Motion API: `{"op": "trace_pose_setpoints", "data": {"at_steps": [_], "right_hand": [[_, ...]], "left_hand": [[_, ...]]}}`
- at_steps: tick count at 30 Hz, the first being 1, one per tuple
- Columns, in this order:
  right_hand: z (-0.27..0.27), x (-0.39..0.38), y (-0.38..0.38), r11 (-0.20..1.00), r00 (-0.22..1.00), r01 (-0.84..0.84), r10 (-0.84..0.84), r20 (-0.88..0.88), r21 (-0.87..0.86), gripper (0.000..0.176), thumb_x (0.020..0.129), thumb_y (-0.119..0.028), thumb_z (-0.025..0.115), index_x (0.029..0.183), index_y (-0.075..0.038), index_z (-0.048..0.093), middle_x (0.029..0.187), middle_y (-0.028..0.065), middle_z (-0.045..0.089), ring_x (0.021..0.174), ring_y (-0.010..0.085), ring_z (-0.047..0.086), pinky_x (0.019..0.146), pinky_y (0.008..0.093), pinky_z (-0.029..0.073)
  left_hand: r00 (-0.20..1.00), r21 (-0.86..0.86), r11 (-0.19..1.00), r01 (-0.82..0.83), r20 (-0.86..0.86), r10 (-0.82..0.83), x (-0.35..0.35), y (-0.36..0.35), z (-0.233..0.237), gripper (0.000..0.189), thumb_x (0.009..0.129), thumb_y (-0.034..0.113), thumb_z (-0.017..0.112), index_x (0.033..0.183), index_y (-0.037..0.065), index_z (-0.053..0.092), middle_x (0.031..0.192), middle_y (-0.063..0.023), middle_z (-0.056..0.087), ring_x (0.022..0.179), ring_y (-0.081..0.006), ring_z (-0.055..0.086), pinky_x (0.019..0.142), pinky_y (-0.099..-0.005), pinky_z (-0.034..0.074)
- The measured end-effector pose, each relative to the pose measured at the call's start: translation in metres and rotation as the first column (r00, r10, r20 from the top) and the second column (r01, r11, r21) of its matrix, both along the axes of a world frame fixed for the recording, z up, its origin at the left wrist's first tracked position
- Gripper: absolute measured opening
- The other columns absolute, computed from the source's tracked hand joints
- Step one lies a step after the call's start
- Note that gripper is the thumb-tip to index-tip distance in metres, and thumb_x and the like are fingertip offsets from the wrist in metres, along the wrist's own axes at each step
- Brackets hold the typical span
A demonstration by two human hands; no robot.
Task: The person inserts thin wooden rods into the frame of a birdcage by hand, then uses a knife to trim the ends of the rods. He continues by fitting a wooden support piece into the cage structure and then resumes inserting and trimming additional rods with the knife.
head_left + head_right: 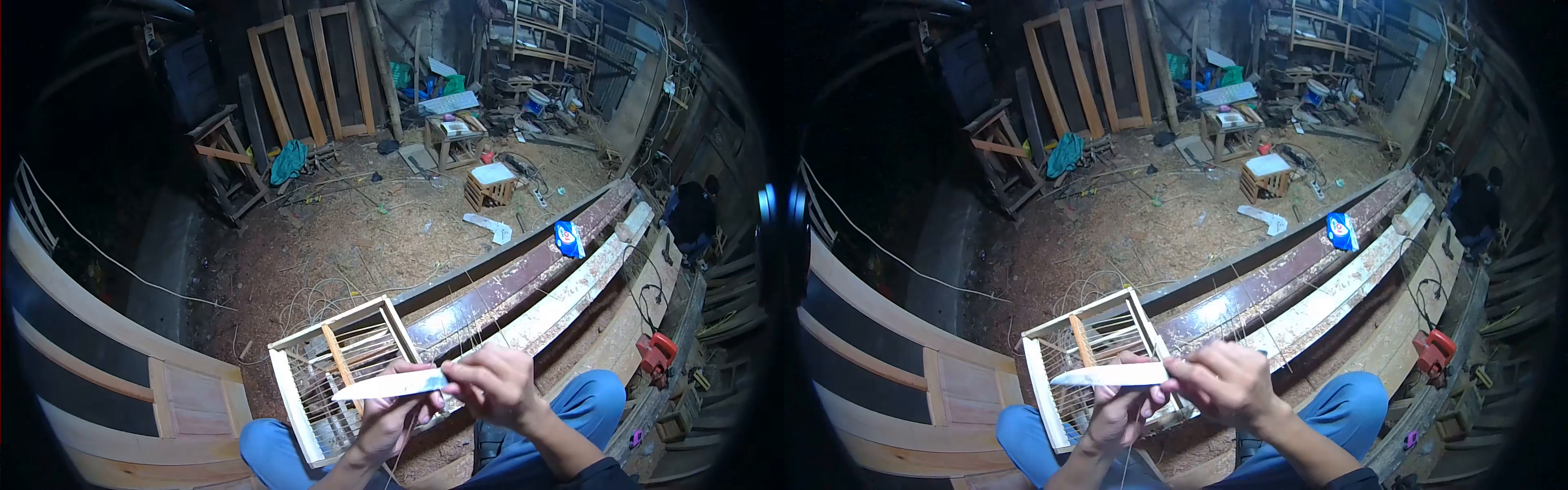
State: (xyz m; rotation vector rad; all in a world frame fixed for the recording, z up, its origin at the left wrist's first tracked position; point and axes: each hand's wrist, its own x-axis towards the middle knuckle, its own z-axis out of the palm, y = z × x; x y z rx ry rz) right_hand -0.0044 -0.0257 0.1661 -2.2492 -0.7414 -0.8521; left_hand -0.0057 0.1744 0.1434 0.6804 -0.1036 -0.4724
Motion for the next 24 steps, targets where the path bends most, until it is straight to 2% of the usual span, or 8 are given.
{"op": "trace_pose_setpoints", "data": {"at_steps": [5,7,8,12,15,19,21,24], "right_hand": [[0.000,0.015,-0.026,0.966,0.968,0.247,-0.250,0.031,0.081,0.018,0.088,-0.015,0.083,0.102,-0.009,0.074,0.079,0.0088,0.070,0.064,0.0258,0.067,0.055,0.0378,0.053],[0.000,0.006,-0.015,0.987,0.994,0.066,-0.077,0.072,0.144,0.020,0.088,-0.017,0.084,0.104,-0.010,0.074,0.081,0.0079,0.071,0.064,0.0240,0.067,0.056,0.0368,0.053],[0.008,-0.001,-0.011,0.998,0.999,0.011,-0.014,0.044,0.062,0.021,0.088,-0.018,0.083,0.106,-0.011,0.075,0.083,0.0062,0.072,0.064,0.0226,0.068,0.056,0.0357,0.053],[0.004,0.010,-0.020,0.954,0.963,0.267,-0.261,-0.062,0.136,0.013,0.090,-0.012,0.080,0.100,-0.007,0.072,0.077,0.0093,0.069,0.064,0.0255,0.067,0.055,0.0372,0.051],[0.004,0.002,-0.017,0.979,0.990,0.126,-0.133,0.038,0.163,0.016,0.088,-0.013,0.082,0.101,-0.008,0.073,0.079,0.0085,0.070,0.065,0.0252,0.068,0.056,0.0370,0.052],[0.007,-0.007,-0.014,0.997,0.993,0.076,-0.077,-0.085,-0.015,0.020,0.087,-0.017,0.084,0.103,-0.009,0.074,0.080,0.0065,0.070,0.067,0.0226,0.067,0.057,0.0360,0.052],[0.016,-0.003,-0.033,0.981,0.973,0.193,-0.190,-0.131,0.012,0.018,0.090,-0.013,0.081,0.105,-0.007,0.073,0.085,0.0098,0.072,0.072,0.0266,0.069,0.062,0.0385,0.055],[0.045,0.001,-0.066,0.969,0.935,0.195,-0.137,-0.326,0.154,0.020,0.096,-0.007,0.074,0.114,0.000,0.069,0.099,0.0175,0.072,0.085,0.0317,0.073,0.073,0.0379,0.057]], "left_hand": [[0.992,-0.070,0.998,-0.006,0.124,0.015,0.003,0.000,0.001,0.023,0.108,0.010,0.060,0.127,-0.003,0.065,0.086,-0.0104,0.070,0.065,-0.0057,0.052,0.062,-0.0181,0.043],[0.999,0.042,0.998,0.036,0.031,-0.038,0.004,0.004,0.003,0.027,0.107,0.012,0.063,0.130,-0.003,0.064,0.086,-0.0094,0.070,0.066,-0.0050,0.053,0.059,-0.0184,0.042],[0.993,0.190,0.978,-0.084,-0.069,0.099,-0.001,-0.006,0.014,0.032,0.107,0.015,0.064,0.134,-0.003,0.063,0.084,-0.0081,0.069,0.065,-0.0039,0.051,0.057,-0.0180,0.041],[0.993,-0.054,0.998,0.031,0.114,-0.025,0.005,-0.002,-0.003,0.033,0.109,0.009,0.056,0.140,0.000,0.063,0.080,-0.0072,0.067,0.068,-0.0099,0.060,0.071,-0.0245,0.053],[0.994,0.030,0.999,-0.034,0.103,0.030,0.001,-0.005,-0.002,0.033,0.110,0.010,0.056,0.140,-0.001,0.063,0.079,-0.0073,0.067,0.067,-0.0089,0.059,0.066,-0.0212,0.049],[0.999,0.072,0.997,0.007,0.049,-0.010,0.001,-0.004,-0.004,0.038,0.108,0.010,0.056,0.144,-0.003,0.058,0.079,-0.0080,0.066,0.070,-0.0087,0.060,0.059,-0.0191,0.045],[0.990,0.034,0.998,0.060,0.123,-0.063,0.005,-0.007,-0.007,0.038,0.108,0.009,0.056,0.144,-0.002,0.058,0.080,-0.0082,0.066,0.072,-0.0100,0.059,0.059,-0.0214,0.045],[0.993,0.257,0.964,0.064,0.076,-0.086,0.002,-0.023,0.017,0.040,0.106,0.010,0.057,0.145,0.001,0.059,0.073,-0.0080,0.065,0.060,-0.0108,0.052,0.063,-0.0267,0.046]]}}
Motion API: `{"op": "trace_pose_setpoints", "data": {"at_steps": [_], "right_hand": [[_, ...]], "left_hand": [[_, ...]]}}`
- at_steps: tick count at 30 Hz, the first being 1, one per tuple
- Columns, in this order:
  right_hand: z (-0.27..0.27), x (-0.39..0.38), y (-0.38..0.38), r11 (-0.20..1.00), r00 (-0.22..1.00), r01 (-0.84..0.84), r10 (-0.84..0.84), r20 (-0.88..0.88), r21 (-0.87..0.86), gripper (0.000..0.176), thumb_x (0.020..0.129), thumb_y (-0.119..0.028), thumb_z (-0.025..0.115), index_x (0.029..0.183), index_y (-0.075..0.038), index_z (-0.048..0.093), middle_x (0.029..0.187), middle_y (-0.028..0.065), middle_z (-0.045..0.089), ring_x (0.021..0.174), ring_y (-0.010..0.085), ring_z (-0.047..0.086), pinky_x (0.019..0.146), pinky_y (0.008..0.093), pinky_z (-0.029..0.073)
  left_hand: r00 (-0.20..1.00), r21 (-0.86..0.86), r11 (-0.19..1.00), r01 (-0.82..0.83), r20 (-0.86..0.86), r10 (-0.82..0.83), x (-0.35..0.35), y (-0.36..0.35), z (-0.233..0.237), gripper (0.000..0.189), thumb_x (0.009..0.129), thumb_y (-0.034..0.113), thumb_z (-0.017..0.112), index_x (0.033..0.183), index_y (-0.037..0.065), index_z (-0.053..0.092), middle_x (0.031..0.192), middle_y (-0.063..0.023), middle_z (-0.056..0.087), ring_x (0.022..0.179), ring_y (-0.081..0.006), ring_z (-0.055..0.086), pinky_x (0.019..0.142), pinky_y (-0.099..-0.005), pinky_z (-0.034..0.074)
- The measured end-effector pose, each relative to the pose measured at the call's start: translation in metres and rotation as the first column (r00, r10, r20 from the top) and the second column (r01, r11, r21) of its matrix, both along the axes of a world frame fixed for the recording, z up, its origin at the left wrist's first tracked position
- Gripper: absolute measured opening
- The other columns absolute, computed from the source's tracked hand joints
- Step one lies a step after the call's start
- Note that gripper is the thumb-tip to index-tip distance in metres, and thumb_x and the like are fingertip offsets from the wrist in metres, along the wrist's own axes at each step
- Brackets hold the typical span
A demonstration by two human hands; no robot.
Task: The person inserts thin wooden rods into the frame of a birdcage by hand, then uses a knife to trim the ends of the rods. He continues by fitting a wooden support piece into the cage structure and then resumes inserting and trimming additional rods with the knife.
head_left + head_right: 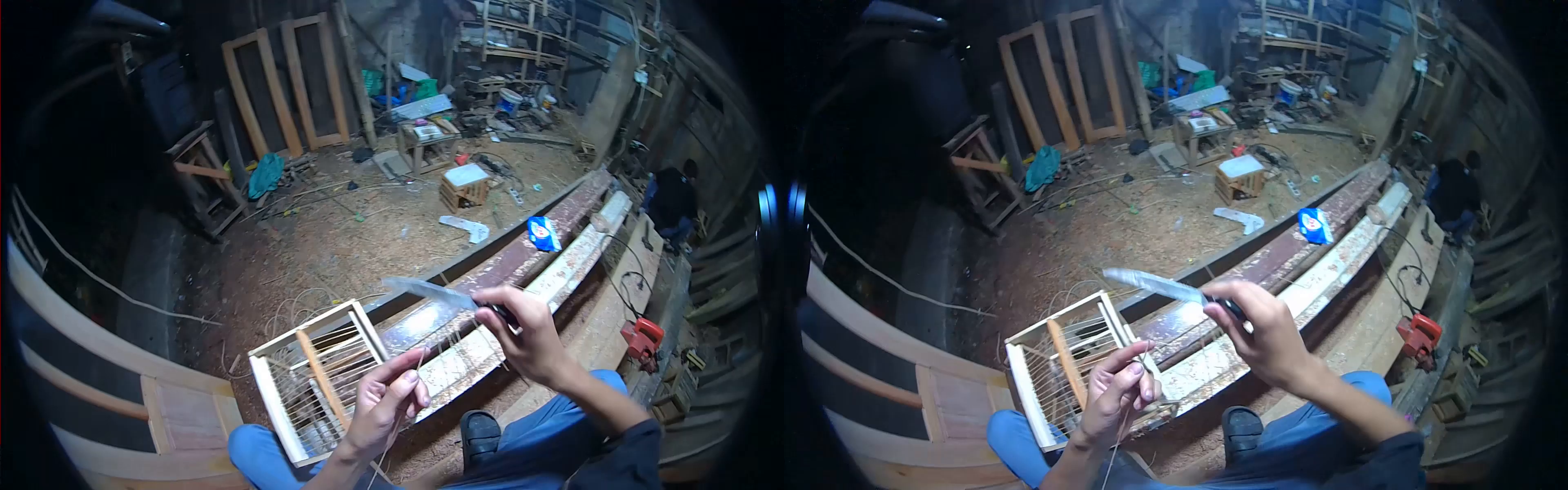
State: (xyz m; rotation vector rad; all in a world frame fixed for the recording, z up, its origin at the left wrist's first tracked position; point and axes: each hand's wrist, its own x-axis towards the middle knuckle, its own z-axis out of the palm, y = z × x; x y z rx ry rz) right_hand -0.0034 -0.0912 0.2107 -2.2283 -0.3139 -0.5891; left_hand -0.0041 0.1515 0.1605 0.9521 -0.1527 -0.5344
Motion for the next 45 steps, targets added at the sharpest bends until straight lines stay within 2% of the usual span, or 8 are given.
{"op": "trace_pose_setpoints", "data": {"at_steps": [4,10,18,28,31,37,41,45], "right_hand": [[0.017,0.005,-0.042,0.993,0.991,-0.093,0.086,-0.106,-0.067,0.035,0.101,-0.006,0.066,0.134,0.000,0.057,0.112,0.0211,0.067,0.103,0.0362,0.070,0.089,0.0432,0.055],[-0.065,0.009,-0.072,0.990,0.975,-0.119,0.131,-0.180,0.075,0.049,0.094,0.002,0.064,0.142,-0.003,0.053,0.112,0.0197,0.063,0.103,0.0327,0.067,0.091,0.0417,0.054],[-0.285,0.005,-0.099,0.972,0.881,0.048,0.067,-0.468,0.229,0.050,0.096,0.001,0.058,0.145,-0.004,0.049,0.127,0.0226,0.054,0.120,0.0351,0.058,0.106,0.0441,0.047],[-0.389,0.029,-0.116,0.998,0.840,0.009,0.022,-0.542,0.055,0.055,0.089,0.004,0.055,0.143,0.001,0.047,0.122,0.0279,0.047,0.115,0.0433,0.049,0.102,0.0500,0.044],[-0.377,0.021,-0.121,0.977,0.790,-0.075,-0.065,-0.610,-0.201,0.056,0.091,-0.005,0.060,0.145,-0.001,0.047,0.129,0.0282,0.047,0.122,0.0451,0.046,0.106,0.0525,0.041],[-0.317,0.029,-0.108,0.972,0.820,-0.063,-0.078,-0.567,-0.225,0.058,0.094,-0.024,0.067,0.146,-0.004,0.051,0.135,0.0234,0.049,0.128,0.0357,0.043,0.105,0.0504,0.031],[-0.269,0.036,-0.093,0.998,0.875,-0.025,-0.003,-0.484,-0.051,0.043,0.104,-0.026,0.059,0.143,-0.008,0.056,0.130,0.0141,0.057,0.125,0.0305,0.048,0.105,0.0480,0.032],[-0.238,0.030,-0.085,0.871,0.866,-0.129,0.331,-0.374,0.474,0.032,0.109,-0.025,0.054,0.130,-0.004,0.066,0.116,0.0128,0.068,0.114,0.0284,0.059,0.102,0.0407,0.043]], "left_hand": [[0.998,0.163,0.987,0.007,0.054,-0.016,-0.005,-0.041,0.027,0.044,0.106,0.009,0.057,0.149,-0.002,0.054,0.079,-0.0104,0.071,0.061,-0.0078,0.056,0.058,-0.0214,0.045],[0.971,0.412,0.898,-0.152,0.230,0.058,-0.014,-0.101,0.002,0.041,0.107,0.013,0.060,0.144,-0.007,0.058,0.090,-0.0164,0.078,0.068,-0.0080,0.061,0.065,-0.0221,0.050],[0.981,0.549,0.814,-0.188,0.135,0.136,-0.001,-0.143,-0.119,0.037,0.106,0.013,0.064,0.135,-0.010,0.062,0.097,-0.0175,0.079,0.076,-0.0108,0.067,0.069,-0.0248,0.052],[0.978,0.630,0.771,-0.096,-0.082,0.190,0.047,-0.151,-0.235,0.026,0.108,0.021,0.062,0.114,-0.004,0.065,0.100,-0.0199,0.079,0.080,-0.0151,0.073,0.072,-0.0266,0.055],[0.964,0.591,0.800,-0.099,-0.143,0.225,0.057,-0.151,-0.243,0.020,0.108,0.014,0.059,0.113,-0.005,0.064,0.093,-0.0158,0.078,0.075,-0.0123,0.068,0.070,-0.0245,0.052],[0.971,0.533,0.826,-0.182,-0.034,0.236,0.063,-0.157,-0.220,0.023,0.109,0.021,0.061,0.115,-0.001,0.062,0.090,-0.0140,0.075,0.072,-0.0112,0.063,0.071,-0.0255,0.050],[0.961,0.502,0.827,-0.253,0.029,0.277,0.061,-0.163,-0.201,0.022,0.110,0.021,0.060,0.116,0.000,0.061,0.092,-0.0149,0.076,0.074,-0.0130,0.064,0.074,-0.0270,0.051],[0.965,0.425,0.866,-0.263,0.109,0.240,0.054,-0.159,-0.164,0.025,0.111,0.020,0.059,0.118,-0.004,0.059,0.095,-0.0148,0.075,0.086,-0.0153,0.069,0.080,-0.0297,0.056]]}}
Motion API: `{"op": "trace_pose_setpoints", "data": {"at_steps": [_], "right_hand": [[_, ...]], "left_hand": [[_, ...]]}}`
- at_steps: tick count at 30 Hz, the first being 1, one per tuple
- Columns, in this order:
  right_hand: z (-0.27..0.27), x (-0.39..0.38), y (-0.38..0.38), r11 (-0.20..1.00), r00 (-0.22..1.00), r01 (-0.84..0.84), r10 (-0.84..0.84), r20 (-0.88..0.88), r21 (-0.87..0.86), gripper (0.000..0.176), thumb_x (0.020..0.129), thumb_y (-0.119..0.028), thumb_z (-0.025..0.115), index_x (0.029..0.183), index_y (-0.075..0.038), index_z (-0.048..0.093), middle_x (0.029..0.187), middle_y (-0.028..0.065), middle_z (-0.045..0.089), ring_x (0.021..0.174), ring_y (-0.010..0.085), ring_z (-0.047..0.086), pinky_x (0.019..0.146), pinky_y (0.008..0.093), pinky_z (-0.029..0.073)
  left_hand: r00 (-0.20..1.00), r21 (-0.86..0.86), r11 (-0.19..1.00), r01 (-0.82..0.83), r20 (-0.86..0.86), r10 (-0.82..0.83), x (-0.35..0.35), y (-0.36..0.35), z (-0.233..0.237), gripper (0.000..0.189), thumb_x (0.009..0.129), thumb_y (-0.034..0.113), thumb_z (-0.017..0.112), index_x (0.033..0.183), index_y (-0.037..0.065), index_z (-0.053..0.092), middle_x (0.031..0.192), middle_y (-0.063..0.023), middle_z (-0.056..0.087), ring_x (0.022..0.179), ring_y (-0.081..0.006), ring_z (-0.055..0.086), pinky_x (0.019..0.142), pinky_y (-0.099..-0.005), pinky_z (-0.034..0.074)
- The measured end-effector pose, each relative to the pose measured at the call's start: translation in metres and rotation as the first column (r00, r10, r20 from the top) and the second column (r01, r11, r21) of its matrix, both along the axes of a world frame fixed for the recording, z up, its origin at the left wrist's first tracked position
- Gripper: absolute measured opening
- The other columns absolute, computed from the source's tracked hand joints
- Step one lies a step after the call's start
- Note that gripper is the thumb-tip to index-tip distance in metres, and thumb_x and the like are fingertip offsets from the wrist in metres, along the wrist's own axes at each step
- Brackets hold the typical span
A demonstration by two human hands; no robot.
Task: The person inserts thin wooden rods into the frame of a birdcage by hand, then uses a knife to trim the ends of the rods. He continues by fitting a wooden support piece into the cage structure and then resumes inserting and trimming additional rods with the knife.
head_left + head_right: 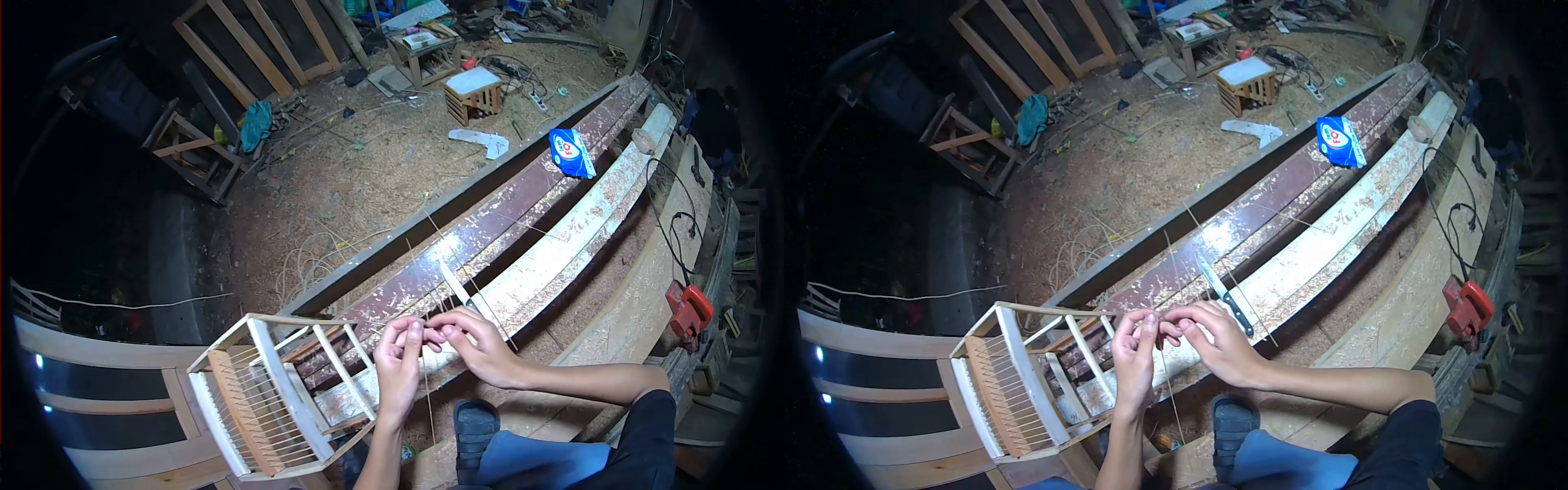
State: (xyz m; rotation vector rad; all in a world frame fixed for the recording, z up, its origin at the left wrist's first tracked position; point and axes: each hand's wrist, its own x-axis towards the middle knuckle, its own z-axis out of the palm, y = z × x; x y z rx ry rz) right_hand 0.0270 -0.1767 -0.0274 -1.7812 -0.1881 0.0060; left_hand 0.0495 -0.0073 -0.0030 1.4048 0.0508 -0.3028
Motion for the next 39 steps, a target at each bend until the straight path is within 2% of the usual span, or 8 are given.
{"op": "trace_pose_setpoints", "data": {"at_steps": [4,10,14,21,24,28,31,39], "right_hand": [[0.048,-0.014,0.015,0.886,0.986,0.048,0.032,-0.163,0.462,0.025,0.108,-0.019,0.059,0.121,0.000,0.067,0.114,0.0103,0.067,0.106,0.0167,0.063,0.093,0.0319,0.050],[0.141,-0.012,0.048,0.960,0.992,-0.062,0.029,0.123,0.272,0.019,0.105,-0.017,0.065,0.112,0.000,0.069,0.112,0.0084,0.067,0.101,0.0155,0.061,0.082,0.0302,0.052],[0.213,0.003,0.086,0.995,0.860,-0.099,0.077,0.504,0.018,0.010,0.099,-0.007,0.069,0.105,0.001,0.067,0.104,0.0138,0.067,0.098,0.0282,0.064,0.082,0.0357,0.052],[0.243,0.018,0.160,0.964,0.956,-0.128,0.057,0.288,0.235,0.011,0.107,-0.003,0.057,0.118,-0.001,0.059,0.091,0.0067,0.068,0.080,0.0133,0.067,0.068,0.0288,0.054],[0.233,0.040,0.190,0.950,0.834,-0.005,0.175,0.523,-0.311,0.016,0.102,-0.001,0.064,0.118,-0.003,0.065,0.094,0.0118,0.069,0.073,0.0229,0.068,0.062,0.0336,0.052],[0.201,0.060,0.228,0.794,0.857,-0.060,0.352,0.377,-0.605,0.023,0.095,0.000,0.068,0.118,-0.006,0.068,0.100,0.0166,0.063,0.083,0.0368,0.069,0.069,0.0439,0.055],[0.181,0.066,0.239,0.714,0.826,-0.116,0.456,0.332,-0.690,0.028,0.091,-0.003,0.071,0.119,-0.007,0.069,0.104,0.0139,0.062,0.086,0.0337,0.069,0.070,0.0445,0.057],[0.165,0.066,0.239,0.693,0.822,0.026,0.394,0.410,-0.720,0.023,0.092,-0.009,0.074,0.114,-0.006,0.070,0.103,0.0091,0.064,0.086,0.0294,0.070,0.066,0.0410,0.057]], "left_hand": [[0.997,-0.017,1.000,-0.014,0.077,0.015,-0.022,0.004,0.039,0.020,0.110,0.015,0.060,0.119,-0.003,0.059,0.103,-0.0107,0.072,0.091,-0.0142,0.069,0.083,-0.0280,0.055],[0.961,-0.055,0.989,-0.135,0.236,0.144,-0.062,0.020,0.110,0.021,0.108,0.013,0.062,0.120,-0.004,0.060,0.113,-0.0120,0.070,0.109,-0.0152,0.068,0.091,-0.0283,0.055],[0.900,-0.001,0.983,-0.183,0.403,0.168,-0.061,0.065,0.169,0.024,0.106,0.010,0.063,0.125,-0.004,0.061,0.114,-0.0137,0.071,0.108,-0.0182,0.070,0.094,-0.0304,0.056],[0.834,0.478,0.839,-0.259,0.550,-0.056,-0.055,0.191,0.215,0.037,0.103,0.018,0.065,0.133,-0.004,0.062,0.120,-0.0171,0.075,0.117,-0.0263,0.072,0.106,-0.0367,0.051],[0.842,0.676,0.662,-0.323,0.524,-0.124,-0.028,0.256,0.203,0.035,0.103,0.028,0.067,0.126,0.002,0.069,0.133,-0.0204,0.068,0.128,-0.0333,0.062,0.111,-0.0430,0.045],[0.858,0.777,0.535,-0.333,0.485,-0.171,-0.003,0.310,0.150,0.052,0.102,0.045,0.066,0.133,0.003,0.067,0.152,-0.0264,0.051,0.152,-0.0410,0.034,0.124,-0.0521,0.028],[0.813,0.813,0.464,-0.351,0.510,-0.280,-0.009,0.309,0.115,0.073,0.095,0.064,0.066,0.136,0.004,0.067,0.160,-0.0312,0.039,0.156,-0.0449,0.023,0.127,-0.0605,0.009],[0.816,0.833,0.420,-0.361,0.500,-0.289,-0.002,0.295,0.122,0.071,0.092,0.064,0.069,0.128,0.003,0.071,0.150,-0.0259,0.052,0.150,-0.0386,0.034,0.125,-0.0598,0.011]]}}
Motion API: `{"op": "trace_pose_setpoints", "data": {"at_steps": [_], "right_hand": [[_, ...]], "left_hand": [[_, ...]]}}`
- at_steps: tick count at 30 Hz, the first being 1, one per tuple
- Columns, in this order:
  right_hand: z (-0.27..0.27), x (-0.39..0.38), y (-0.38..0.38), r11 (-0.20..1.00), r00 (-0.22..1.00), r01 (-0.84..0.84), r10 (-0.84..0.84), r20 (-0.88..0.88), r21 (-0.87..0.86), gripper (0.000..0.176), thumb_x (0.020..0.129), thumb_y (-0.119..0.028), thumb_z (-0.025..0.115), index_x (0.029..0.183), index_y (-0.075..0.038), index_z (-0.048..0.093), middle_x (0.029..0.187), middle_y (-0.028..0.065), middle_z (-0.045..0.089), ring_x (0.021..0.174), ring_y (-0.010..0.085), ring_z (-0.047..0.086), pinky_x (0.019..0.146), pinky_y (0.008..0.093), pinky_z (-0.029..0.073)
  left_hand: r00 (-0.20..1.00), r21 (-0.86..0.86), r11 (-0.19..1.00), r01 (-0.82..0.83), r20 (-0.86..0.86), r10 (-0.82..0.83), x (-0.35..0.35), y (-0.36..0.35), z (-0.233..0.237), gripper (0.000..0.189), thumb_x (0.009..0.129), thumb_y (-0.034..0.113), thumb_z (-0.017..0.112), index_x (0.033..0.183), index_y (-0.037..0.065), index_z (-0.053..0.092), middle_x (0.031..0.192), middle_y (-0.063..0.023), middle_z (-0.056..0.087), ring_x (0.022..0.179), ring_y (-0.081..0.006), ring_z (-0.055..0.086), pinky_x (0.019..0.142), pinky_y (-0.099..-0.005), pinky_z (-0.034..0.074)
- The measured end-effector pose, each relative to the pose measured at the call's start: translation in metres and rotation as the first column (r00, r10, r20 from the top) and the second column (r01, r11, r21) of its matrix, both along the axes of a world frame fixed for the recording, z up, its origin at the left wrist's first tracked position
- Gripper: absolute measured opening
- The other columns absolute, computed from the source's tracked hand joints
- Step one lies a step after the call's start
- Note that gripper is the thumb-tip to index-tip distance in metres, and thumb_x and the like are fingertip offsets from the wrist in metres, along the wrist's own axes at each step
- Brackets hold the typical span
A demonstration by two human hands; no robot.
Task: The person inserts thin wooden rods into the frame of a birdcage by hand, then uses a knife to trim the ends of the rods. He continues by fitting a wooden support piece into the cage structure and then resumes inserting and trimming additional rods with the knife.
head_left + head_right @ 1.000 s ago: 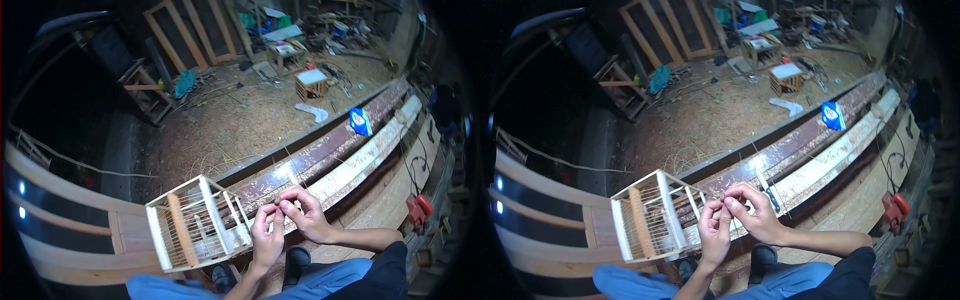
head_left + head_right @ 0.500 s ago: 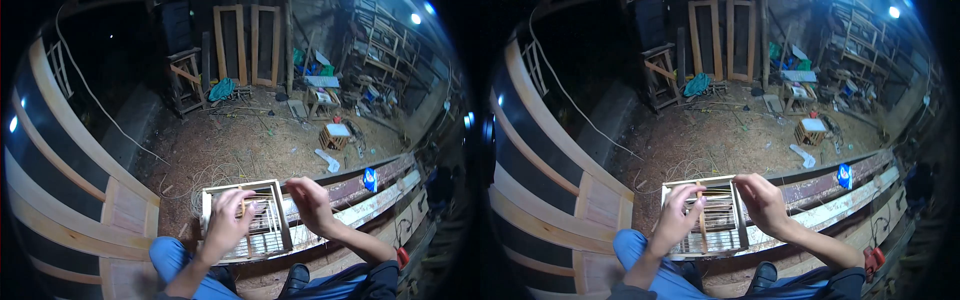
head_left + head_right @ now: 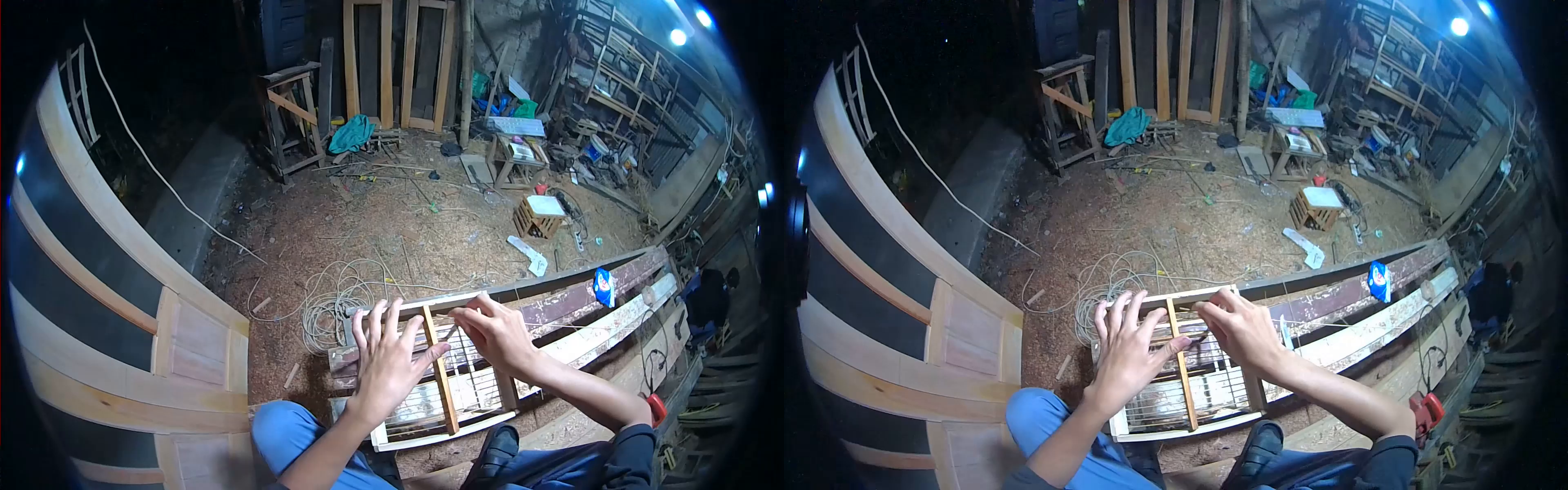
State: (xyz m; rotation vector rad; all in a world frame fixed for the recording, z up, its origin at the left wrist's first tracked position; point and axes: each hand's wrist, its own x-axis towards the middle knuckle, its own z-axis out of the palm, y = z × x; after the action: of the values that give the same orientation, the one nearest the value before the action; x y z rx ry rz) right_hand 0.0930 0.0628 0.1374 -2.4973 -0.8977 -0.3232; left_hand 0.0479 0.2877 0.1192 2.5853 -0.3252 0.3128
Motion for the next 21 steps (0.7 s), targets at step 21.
{"op": "trace_pose_setpoints", "data": {"at_steps": [21], "right_hand": [[-0.024,-0.008,-0.044,0.955,0.957,-0.285,0.279,0.079,0.079,0.043,0.081,-0.006,0.072,0.123,0.000,0.065,0.109,0.0121,0.061,0.097,0.0263,0.067,0.070,0.0363,0.059]], "left_hand": [[0.997,0.070,0.996,-0.053,0.059,0.049,-0.036,-0.034,0.007,0.057,0.077,0.039,0.085,0.122,0.006,0.074,0.145,-0.0176,0.057,0.142,-0.0377,0.044,0.123,-0.0582,0.023]]}}
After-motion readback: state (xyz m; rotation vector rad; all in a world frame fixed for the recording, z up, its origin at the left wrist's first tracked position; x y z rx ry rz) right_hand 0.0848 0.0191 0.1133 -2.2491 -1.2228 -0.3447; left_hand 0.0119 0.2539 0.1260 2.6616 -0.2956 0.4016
